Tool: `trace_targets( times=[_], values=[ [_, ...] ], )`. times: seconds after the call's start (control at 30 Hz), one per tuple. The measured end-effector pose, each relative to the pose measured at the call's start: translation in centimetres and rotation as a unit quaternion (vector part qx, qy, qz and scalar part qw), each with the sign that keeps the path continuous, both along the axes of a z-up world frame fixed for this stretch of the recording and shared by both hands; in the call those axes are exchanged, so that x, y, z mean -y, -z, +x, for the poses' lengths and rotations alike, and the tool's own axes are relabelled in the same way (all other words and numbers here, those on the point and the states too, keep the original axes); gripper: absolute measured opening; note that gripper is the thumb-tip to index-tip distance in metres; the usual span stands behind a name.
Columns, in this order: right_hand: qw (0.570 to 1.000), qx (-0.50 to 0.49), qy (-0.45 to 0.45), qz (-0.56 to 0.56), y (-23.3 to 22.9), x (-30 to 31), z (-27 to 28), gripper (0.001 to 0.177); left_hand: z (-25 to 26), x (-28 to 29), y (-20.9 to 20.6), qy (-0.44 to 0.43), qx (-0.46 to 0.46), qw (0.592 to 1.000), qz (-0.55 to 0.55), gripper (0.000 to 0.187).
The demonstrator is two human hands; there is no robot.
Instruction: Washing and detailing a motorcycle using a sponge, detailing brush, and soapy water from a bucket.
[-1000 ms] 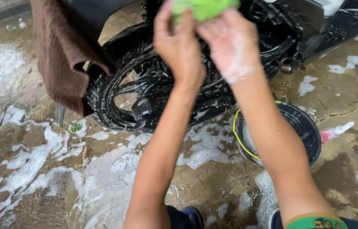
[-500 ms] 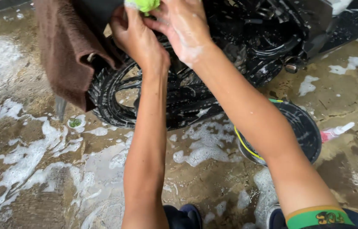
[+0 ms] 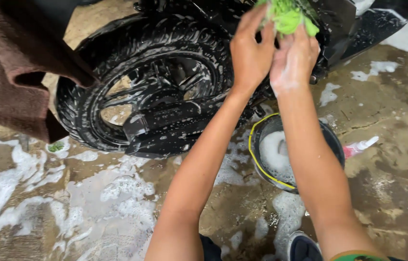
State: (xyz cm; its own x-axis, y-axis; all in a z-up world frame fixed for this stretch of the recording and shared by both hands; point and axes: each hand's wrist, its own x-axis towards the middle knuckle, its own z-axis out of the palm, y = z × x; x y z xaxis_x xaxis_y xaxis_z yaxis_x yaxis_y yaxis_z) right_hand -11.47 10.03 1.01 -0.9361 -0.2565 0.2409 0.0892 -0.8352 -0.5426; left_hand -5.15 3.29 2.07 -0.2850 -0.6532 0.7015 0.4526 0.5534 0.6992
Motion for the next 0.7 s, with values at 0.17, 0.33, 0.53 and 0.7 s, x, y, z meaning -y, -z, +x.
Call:
trace_targets(
  times=[0.17, 0.33, 0.53, 0.7],
  values=[
    [0.648, -0.462, 0.391, 0.462, 3.8, -2.1, 0.5, 0.058, -4.6, 1.1, 8.9, 0.116, 0.252, 0.959, -0.063, 0.038],
    [0.426, -0.527, 0.319, 0.662, 6.2, 0.0, -3.5, 0.070, -3.3, 3.1, 11.3, -0.005, 0.333, 0.921, -0.204, 0.050],
    [0.331, -0.523, 0.329, 0.713, 5.8, 3.5, -7.1, 0.066, -2.2, 2.2, 11.2, -0.016, 0.464, 0.868, -0.178, 0.042],
    [0.136, -0.660, 0.418, 0.610, 7.0, -1.0, -6.9, 0.065, -1.3, 1.3, 10.6, -0.002, 0.481, 0.869, -0.115, 0.046]
  ],
)
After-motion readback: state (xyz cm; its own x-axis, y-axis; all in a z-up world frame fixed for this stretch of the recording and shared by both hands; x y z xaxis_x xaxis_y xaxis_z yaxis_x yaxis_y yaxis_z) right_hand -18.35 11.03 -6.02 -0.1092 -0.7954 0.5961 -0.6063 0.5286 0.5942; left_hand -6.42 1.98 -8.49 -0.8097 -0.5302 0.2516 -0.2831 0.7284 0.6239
